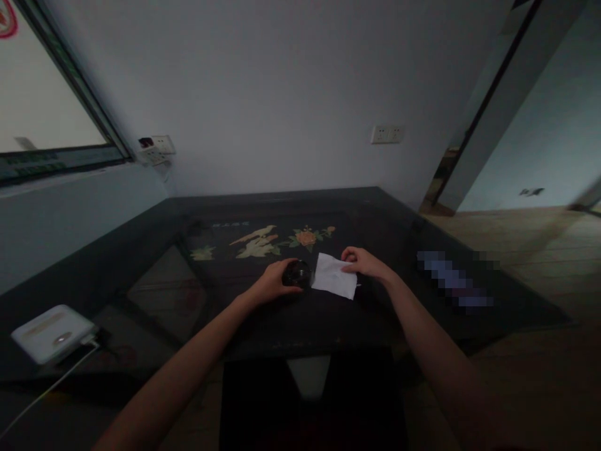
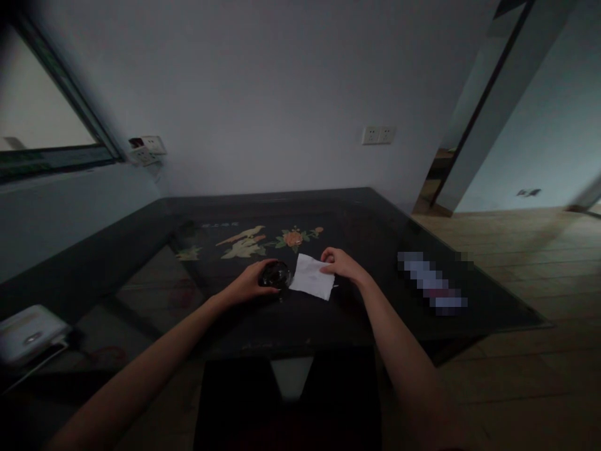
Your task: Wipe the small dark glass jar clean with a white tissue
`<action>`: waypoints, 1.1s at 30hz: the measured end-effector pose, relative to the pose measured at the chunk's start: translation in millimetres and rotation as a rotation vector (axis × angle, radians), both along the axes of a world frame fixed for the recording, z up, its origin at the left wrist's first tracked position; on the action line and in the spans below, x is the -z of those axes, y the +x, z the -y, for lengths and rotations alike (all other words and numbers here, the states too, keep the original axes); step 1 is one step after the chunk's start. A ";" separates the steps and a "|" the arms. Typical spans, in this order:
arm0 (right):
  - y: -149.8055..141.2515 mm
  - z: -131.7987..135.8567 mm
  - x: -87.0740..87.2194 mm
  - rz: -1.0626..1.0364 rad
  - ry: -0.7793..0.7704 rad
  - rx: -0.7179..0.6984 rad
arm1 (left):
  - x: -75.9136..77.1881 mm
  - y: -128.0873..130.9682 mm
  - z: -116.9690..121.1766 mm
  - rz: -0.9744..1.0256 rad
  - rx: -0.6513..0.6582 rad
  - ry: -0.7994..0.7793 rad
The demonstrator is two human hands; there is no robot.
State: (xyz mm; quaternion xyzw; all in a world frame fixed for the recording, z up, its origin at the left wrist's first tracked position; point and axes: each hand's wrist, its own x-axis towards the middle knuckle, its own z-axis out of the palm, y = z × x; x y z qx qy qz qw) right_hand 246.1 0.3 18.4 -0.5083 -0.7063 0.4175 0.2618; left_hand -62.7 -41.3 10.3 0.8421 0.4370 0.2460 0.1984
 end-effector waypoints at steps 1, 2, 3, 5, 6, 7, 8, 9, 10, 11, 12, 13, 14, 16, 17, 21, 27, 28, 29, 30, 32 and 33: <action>-0.3 -0.2 -0.6 0.003 0.008 0.004 | -1.0 2.9 3.0 -0.009 0.034 -0.006; -1.0 -0.5 -1.1 0.003 0.023 0.009 | -2.0 5.3 5.8 -0.015 0.065 -0.017; -1.9 -0.9 -1.4 -0.004 0.043 0.016 | -3.0 7.0 8.2 -0.017 0.089 -0.029; -4.4 -1.5 -1.5 -0.043 0.082 0.040 | -4.6 8.7 11.9 -0.009 0.123 -0.051; -5.9 -1.7 -1.2 -0.077 0.099 0.060 | -5.3 8.7 12.9 0.000 0.136 -0.059; -7.6 -1.7 -1.0 -0.120 0.110 0.086 | -5.9 8.2 13.3 0.011 0.146 -0.066; -9.1 -1.4 -0.8 -0.168 0.111 0.112 | -6.3 7.2 13.2 0.019 0.154 -0.075; -10.6 -0.6 -1.0 -0.218 0.098 0.138 | -6.5 5.8 12.6 0.025 0.156 -0.084; -11.8 0.5 -1.5 -0.269 0.070 0.158 | -6.6 4.2 11.6 0.025 0.152 -0.094; -12.9 2.2 -2.6 -0.324 0.028 0.167 | -6.6 2.5 10.4 0.020 0.139 -0.102; -13.6 4.4 -4.1 -0.382 -0.022 0.166 | -6.4 0.9 9.2 0.011 0.121 -0.107; -14.3 7.0 -6.1 -0.441 -0.075 0.150 | -6.1 -0.5 8.1 0.001 0.102 -0.110; -14.8 10.0 -8.3 -0.500 -0.124 0.121 | -5.9 -1.5 7.3 -0.008 0.087 -0.111; -15.7 16.3 -12.6 -0.601 -0.186 0.043 | -5.6 -1.9 7.0 -0.019 0.083 -0.108; -16.2 19.1 -14.1 -0.625 -0.201 0.006 | -5.8 -1.2 7.5 -0.022 0.089 -0.103; -15.4 24.8 -12.9 -0.517 -0.252 -0.038 | -8.6 5.0 11.8 -0.025 0.102 -0.081; -6.5 19.4 -6.3 -0.252 -0.191 -0.050 | -10.5 10.2 14.0 -0.015 0.082 -0.071; -5.9 18.6 -6.6 -0.238 -0.182 -0.044 | -9.9 10.3 13.8 -0.014 0.074 -0.067; -5.8 18.1 -7.0 -0.238 -0.171 -0.029 | -9.2 10.4 13.7 -0.014 0.065 -0.066; -6.3 17.6 -7.6 -0.258 -0.152 -0.005 | -8.2 10.6 13.5 -0.014 0.055 -0.067; -9.1 16.9 -8.2 -0.344 -0.113 0.061 | -5.9 11.3 12.8 -0.015 0.034 -0.068; -11.4 16.7 -8.1 -0.395 -0.105 0.099 | -4.6 11.9 12.3 -0.015 0.026 -0.066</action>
